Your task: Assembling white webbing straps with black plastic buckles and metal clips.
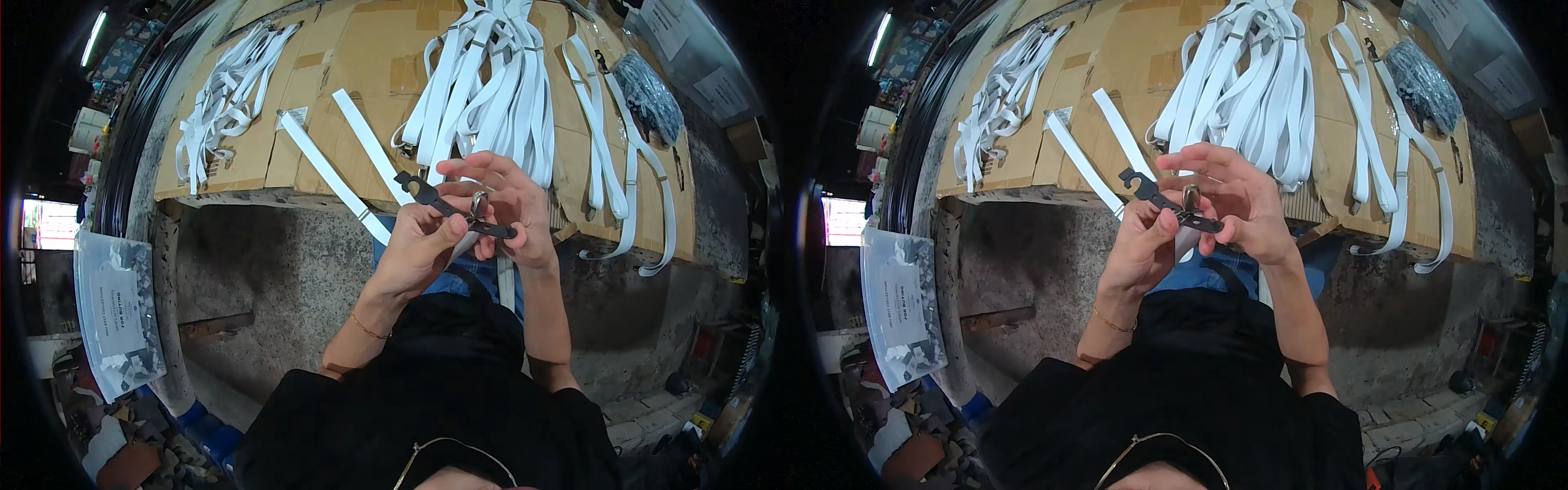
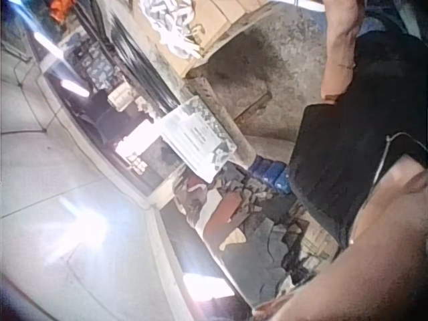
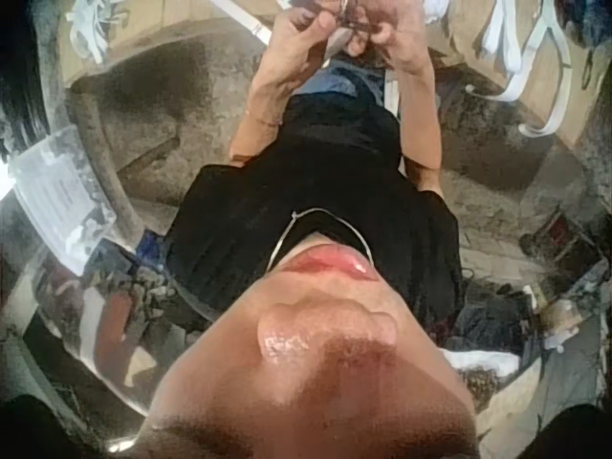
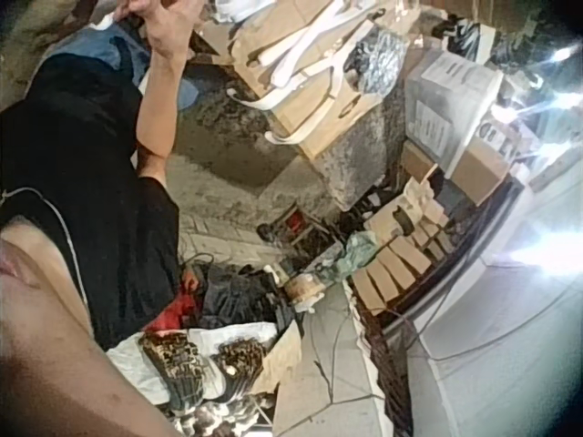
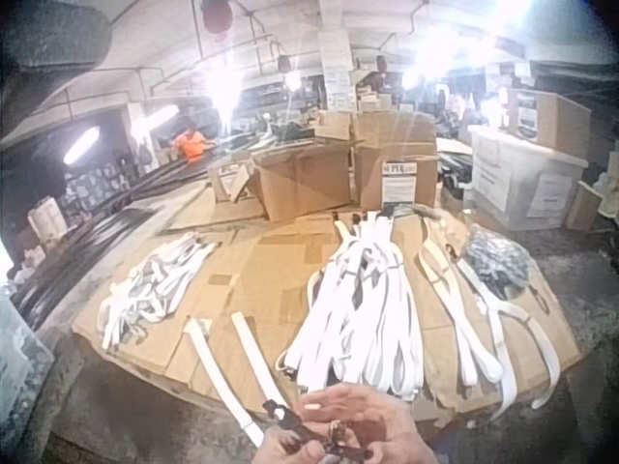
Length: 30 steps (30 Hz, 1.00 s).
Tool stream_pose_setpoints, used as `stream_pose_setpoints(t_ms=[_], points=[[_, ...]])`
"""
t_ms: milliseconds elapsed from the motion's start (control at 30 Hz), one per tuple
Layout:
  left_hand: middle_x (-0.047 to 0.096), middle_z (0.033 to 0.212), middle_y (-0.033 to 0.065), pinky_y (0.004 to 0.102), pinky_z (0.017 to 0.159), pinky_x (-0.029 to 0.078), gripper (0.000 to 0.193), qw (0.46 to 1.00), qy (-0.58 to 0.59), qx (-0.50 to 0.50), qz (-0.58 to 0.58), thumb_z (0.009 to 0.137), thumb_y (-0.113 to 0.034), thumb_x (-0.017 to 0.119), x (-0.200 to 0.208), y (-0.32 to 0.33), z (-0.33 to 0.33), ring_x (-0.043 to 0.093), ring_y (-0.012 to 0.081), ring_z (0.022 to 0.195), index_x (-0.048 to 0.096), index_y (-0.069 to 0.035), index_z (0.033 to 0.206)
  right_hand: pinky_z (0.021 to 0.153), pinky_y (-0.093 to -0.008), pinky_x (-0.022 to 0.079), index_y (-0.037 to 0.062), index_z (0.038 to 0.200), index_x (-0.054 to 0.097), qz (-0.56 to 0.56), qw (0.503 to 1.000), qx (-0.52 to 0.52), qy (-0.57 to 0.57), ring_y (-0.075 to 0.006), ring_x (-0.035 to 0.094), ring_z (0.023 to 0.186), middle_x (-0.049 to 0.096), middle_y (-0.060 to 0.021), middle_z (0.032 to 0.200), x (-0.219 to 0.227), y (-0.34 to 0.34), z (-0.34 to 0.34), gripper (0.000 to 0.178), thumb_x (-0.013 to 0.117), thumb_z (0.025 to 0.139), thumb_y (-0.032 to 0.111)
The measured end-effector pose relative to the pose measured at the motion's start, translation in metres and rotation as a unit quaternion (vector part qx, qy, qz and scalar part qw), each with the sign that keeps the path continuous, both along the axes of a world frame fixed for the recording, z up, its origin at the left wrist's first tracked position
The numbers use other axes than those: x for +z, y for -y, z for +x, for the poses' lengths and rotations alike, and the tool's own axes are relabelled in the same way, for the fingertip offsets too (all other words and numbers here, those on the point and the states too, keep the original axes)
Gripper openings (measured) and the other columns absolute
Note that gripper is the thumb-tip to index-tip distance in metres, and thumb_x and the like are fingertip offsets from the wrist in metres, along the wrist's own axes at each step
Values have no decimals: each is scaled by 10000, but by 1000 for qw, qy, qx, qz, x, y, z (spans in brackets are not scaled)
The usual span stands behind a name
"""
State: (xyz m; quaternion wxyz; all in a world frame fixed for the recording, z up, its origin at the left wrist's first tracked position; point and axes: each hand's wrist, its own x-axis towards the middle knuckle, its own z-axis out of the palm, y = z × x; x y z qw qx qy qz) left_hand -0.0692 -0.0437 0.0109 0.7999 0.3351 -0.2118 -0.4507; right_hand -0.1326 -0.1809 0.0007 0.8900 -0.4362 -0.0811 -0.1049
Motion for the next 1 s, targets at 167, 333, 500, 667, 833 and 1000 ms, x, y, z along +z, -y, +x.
stream_pose_setpoints(t_ms=[167, 333, 500, 667, 833, 1000], points=[[610, 983, 130, 318, 757, 496, 420, 998, 23, -52, 13, 829, -298, 650, -6, -4, 2, 601, 199, 856, 587, 67, 1027, 623, -286, 578, -61, 1329, 310, 108, 992, -49, 54, -263, 593, 996, 434, -266, 1293, -1, -10, 2, 974, 858, 579, 232], [580, 1000, 125, 324, 685, 511, 418, 993, 47, -106, 17, 767, -297, 707, -15, -5, 1, 603, 200, 780, 639, 53, 983, 813, -319, 536, -81, 1369, 200, 71, 995, 54, -32, -271, 523, 1113, 390, -338, 1292, 10, 7, -16, 1054, 850, 612, 259], [632, 795, 97, 282, 651, 511, 371, 989, 72, -128, 7, 804, -261, 676, -17, -9, -6, 614, 170, 716, 639, 68, 971, 655, -301, 564, -68, 1376, 201, 42, 994, 92, -47, -250, 592, 984, 456, -292, 1253, 20, 5, -25, 992, 818, 637, 173], [640, 818, 90, 279, 649, 504, 370, 985, 99, -116, 74, 835, -286, 636, -7, -10, -8, 617, 167, 721, 634, 59, 967, 621, -271, 547, -71, 1375, 205, 11, 999, 23, -40, -216, 638, 858, 570, -249, 1123, 5, 3, -30, 942, 790, 699, 225], [599, 744, 99, 292, 569, 455, 305, 952, 276, -42, 125, 860, -232, 619, 7, -12, -13, 566, 143, 631, 601, 70, 904, 674, -242, 521, -64, 1281, 383, -51, 988, -136, -45, -185, 638, 827, 620, -199, 1031, 4, -7, -38, 605, 691, 802, 141], [524, 678, 140, 345, 544, 415, 249, 873, 437, 8, 218, 871, -175, 589, 21, -8, -24, 542, 231, 590, 546, 70, 883, 690, -246, 513, -23, 1132, 524, -51, 979, -198, 25, -167, 623, 815, 634, -158, 969, 0, -13, -40, 351, 636, 800, -28]])
